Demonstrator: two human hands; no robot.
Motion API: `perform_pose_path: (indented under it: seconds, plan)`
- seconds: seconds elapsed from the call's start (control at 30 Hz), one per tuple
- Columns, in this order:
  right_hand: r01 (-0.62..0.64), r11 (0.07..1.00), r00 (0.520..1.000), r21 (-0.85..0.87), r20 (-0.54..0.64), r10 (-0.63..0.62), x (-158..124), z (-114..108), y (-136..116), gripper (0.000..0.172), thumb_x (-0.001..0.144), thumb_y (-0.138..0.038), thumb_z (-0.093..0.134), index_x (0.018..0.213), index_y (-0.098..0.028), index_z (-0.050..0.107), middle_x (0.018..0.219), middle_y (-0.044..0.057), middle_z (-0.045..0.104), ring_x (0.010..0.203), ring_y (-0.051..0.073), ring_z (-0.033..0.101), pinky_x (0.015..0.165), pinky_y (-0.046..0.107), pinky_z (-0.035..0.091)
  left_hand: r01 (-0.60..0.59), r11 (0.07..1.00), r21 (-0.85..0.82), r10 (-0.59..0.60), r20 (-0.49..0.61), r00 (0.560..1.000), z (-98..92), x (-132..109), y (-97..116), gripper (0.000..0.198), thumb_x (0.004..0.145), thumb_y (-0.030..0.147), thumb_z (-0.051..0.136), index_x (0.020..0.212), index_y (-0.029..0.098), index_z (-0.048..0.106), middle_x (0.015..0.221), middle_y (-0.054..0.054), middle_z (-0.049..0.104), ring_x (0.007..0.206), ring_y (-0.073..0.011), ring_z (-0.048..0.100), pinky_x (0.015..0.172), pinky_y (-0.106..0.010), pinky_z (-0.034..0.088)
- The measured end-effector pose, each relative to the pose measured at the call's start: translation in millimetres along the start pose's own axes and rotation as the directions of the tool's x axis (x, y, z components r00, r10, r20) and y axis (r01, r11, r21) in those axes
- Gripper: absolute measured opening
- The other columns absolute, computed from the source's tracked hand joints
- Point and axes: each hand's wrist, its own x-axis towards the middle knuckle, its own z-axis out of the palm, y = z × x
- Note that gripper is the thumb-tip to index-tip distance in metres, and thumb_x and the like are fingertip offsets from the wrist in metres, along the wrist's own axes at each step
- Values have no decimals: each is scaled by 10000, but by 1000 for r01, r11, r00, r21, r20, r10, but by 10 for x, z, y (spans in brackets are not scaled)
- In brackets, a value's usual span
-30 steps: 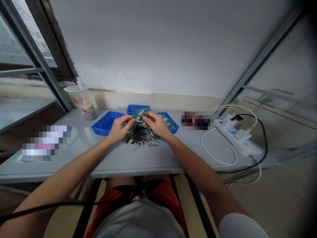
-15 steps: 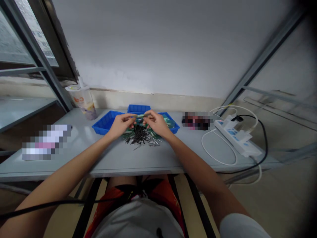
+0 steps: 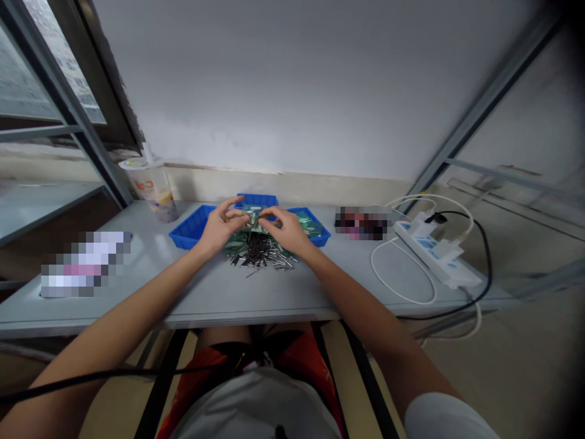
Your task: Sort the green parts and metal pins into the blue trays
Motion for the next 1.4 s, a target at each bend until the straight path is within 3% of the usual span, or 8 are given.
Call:
perform_pose_path:
  seconds: [0.17, 0.5, 0.7, 0.8, 0.93, 1.1, 1.23, 1.4]
  plan:
    - [40, 986, 997, -164, -63, -51, 4, 37, -2, 177, 845, -375, 549, 952, -239, 585, 1055, 64, 536, 1020, 207, 517, 876, 383, 455, -107, 975, 195, 112, -14, 994, 13, -34, -25, 305, 659, 317, 734, 887, 136, 642, 772, -47, 684, 717, -162, 640, 697, -310, 536]
    - [-72, 959, 997, 275, -13, 79, 15, 98, 40, 267, 845, -387, 524, 1050, -217, 533, 935, 34, 608, 822, 141, 587, 702, 282, 515, -495, 728, 474, 365, 343, 865, 25, -147, 85, 257, 881, 268, 500, 1088, 214, 643, 1166, -82, 611, 1096, -196, 549, 987, -409, 409]
    - [-148, 942, 989, 301, 39, 143, 15, 55, -18, 141, 861, -263, 474, 959, -220, 567, 786, -8, 602, 653, 104, 572, 662, 268, 511, -326, 810, 487, 358, 28, 933, -3, -73, 11, 370, 794, 320, 617, 1141, 193, 591, 1045, -86, 637, 912, -182, 602, 757, -311, 511]
    - [-166, 938, 986, 304, 23, 166, 18, 41, -11, 125, 846, -263, 507, 937, -221, 581, 749, -11, 602, 630, 104, 562, 628, 260, 503, -209, 848, 487, 222, 32, 975, -21, -49, -4, 233, 758, 349, 648, 885, 155, 669, 737, -28, 661, 639, -131, 587, 617, -259, 489]
    - [-159, 941, 987, 299, 18, 162, 25, 34, 11, 133, 840, -278, 520, 937, -219, 589, 740, -6, 613, 635, 114, 568, 606, 260, 496, -199, 844, 498, 224, 9, 975, -12, -63, 2, 213, 734, 359, 662, 778, 150, 669, 703, -23, 663, 605, -123, 571, 596, -253, 473]
    - [-85, 996, 994, 24, -74, 86, 69, -180, 88, 179, 861, -298, 488, 968, -232, 616, 867, 13, 661, 752, 151, 597, 723, 303, 490, -259, 808, 530, 229, 123, 966, -24, -76, 30, 353, 839, 372, 530, 1119, 166, 596, 852, -49, 673, 739, -156, 610, 687, -288, 496]
    - [-154, 901, 950, -407, -311, 22, 87, -449, 301, 272, 883, -232, 408, 1031, -193, 633, 1040, 79, 645, 980, 211, 569, 880, 348, 420, -452, 534, 714, 192, 418, 888, -106, -40, 24, 272, 870, 323, 484, 1071, 202, 623, 948, -70, 659, 875, -195, 588, 794, -354, 468]
    - [-323, 666, 926, -672, -78, 370, 20, -469, 561, 334, 877, -379, 445, 868, -156, 693, 920, 151, 674, 886, 262, 603, 746, 334, 425, -578, 264, 772, 53, 586, 808, -238, 29, -45, 276, 880, 290, 436, 1018, 189, 652, 941, -90, 654, 907, -223, 571, 827, -368, 437]
